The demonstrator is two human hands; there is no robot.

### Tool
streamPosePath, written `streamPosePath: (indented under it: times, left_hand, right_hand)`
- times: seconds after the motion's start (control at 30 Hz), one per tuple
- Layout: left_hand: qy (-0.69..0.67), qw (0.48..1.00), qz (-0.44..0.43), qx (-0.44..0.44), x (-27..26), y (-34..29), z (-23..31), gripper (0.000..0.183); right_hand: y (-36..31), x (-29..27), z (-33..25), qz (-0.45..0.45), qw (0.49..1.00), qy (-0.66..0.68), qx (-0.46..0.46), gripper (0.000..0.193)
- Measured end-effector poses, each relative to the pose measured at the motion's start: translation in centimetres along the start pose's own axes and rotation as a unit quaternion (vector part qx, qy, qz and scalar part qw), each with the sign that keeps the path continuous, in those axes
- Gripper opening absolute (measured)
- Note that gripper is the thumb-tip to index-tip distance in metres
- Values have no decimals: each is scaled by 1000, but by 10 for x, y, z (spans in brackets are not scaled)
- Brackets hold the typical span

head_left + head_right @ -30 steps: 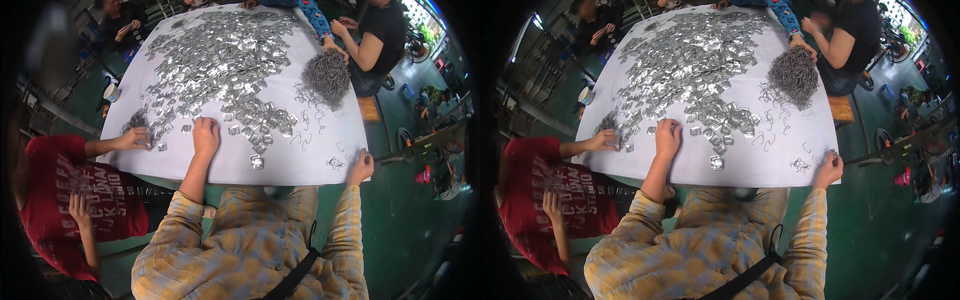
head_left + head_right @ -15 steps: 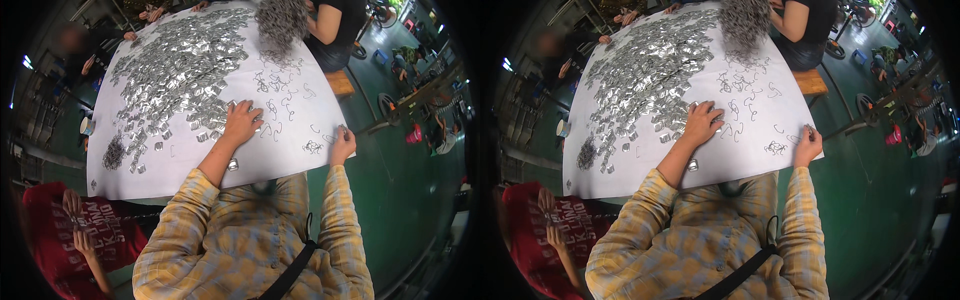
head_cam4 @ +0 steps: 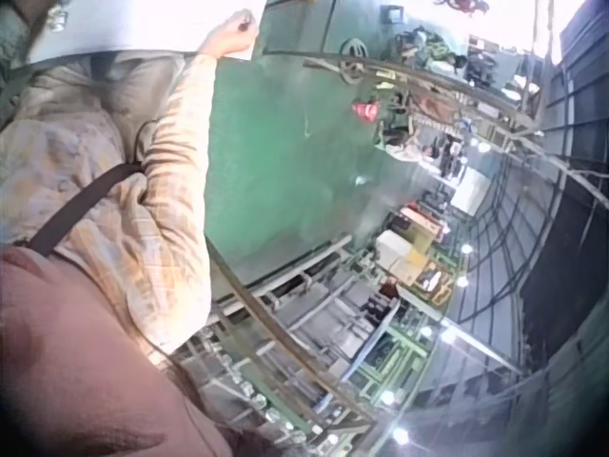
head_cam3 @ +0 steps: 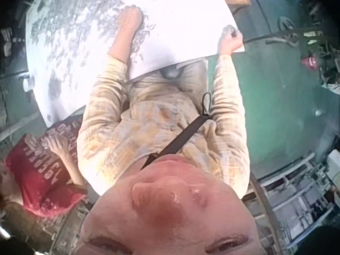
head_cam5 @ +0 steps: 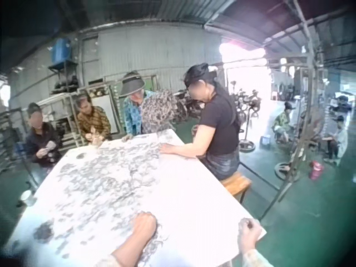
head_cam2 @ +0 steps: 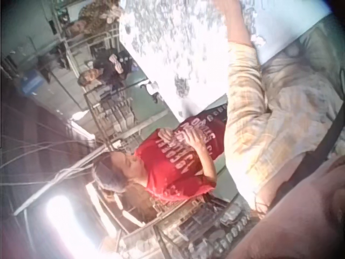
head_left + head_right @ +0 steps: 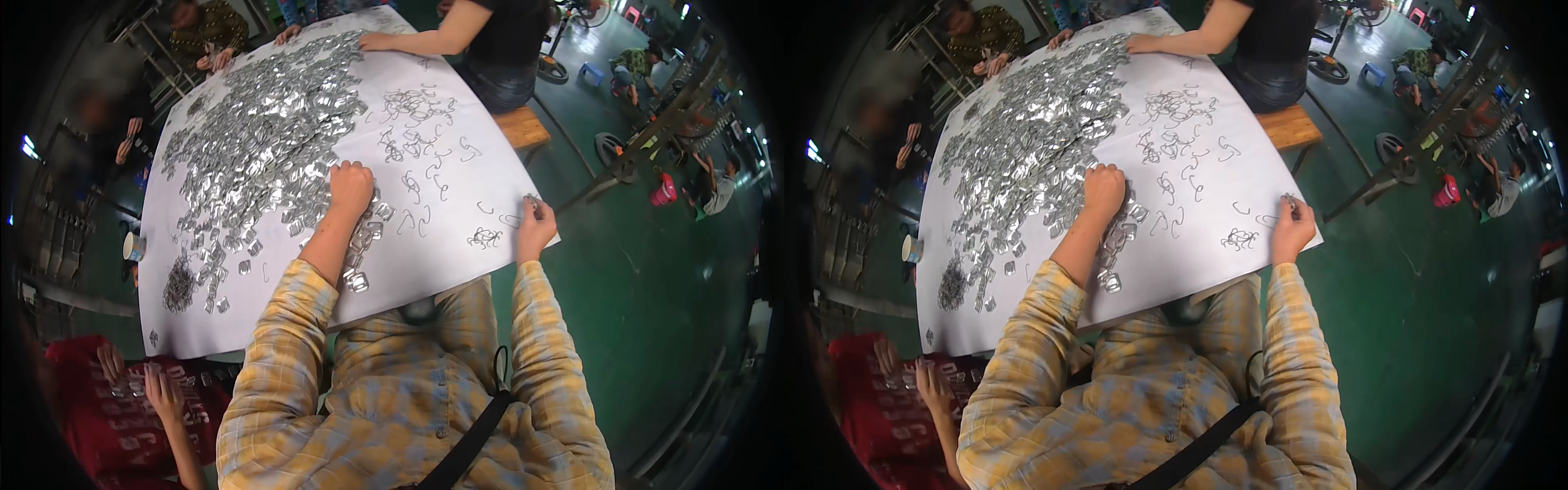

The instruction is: The person picks up metal links and small curved wire pieces from a large table, attaches the wire piece to a link, and then hangs the finished piece onto a vertical metal hook rack.

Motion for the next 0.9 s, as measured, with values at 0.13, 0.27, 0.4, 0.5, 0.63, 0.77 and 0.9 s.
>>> streamPosePath:
  times: [0.13, 0.27, 0.4, 0.5, 0.63, 0.77, 0.9]
  left_hand:
    - [-11, 999, -38, 7, -3, 18, 14, 13]
    - [-288, 950, -123, 18, -6, 24, 30, 26]
    - [-310, 951, 3, -6, 37, 58, 14, 62]
    - [-239, 968, -65, 32, 45, 58, 57, 74]
    - [-347, 932, -14, 108, 22, 73, 69, 66]
    - [-311, 950, 12, -23, 43, 137, 8, 70]
    - [-227, 974, -20, 8, 79, 172, -21, 72]
  right_hand:
    - [1, 1, 2, 11, 1000, -8, -19, 14]
    - [2, 1, 2, 13, 1000, 1, -21, 14]
    - [0, 6, -5, -1, 1000, -11, -26, 17]
    - [-2, 4, -1, 9, 1000, -14, -15, 13]
    - [-2, -1, -6, 9, 999, -21, -25, 13]
    - [-1, 1, -10, 1, 1000, -4, -30, 11]
    - [0, 23, -2, -20, 999, -23, -44, 9]
Point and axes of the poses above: each hand's wrist, its own y-axis towards the middle knuckle, its own x-axis out of the palm, z = x × y, the point moved 7 cm from there along y, towards the middle knuckle, and after that the axes turned 12 degrees about -z, right-handed, at the moved point
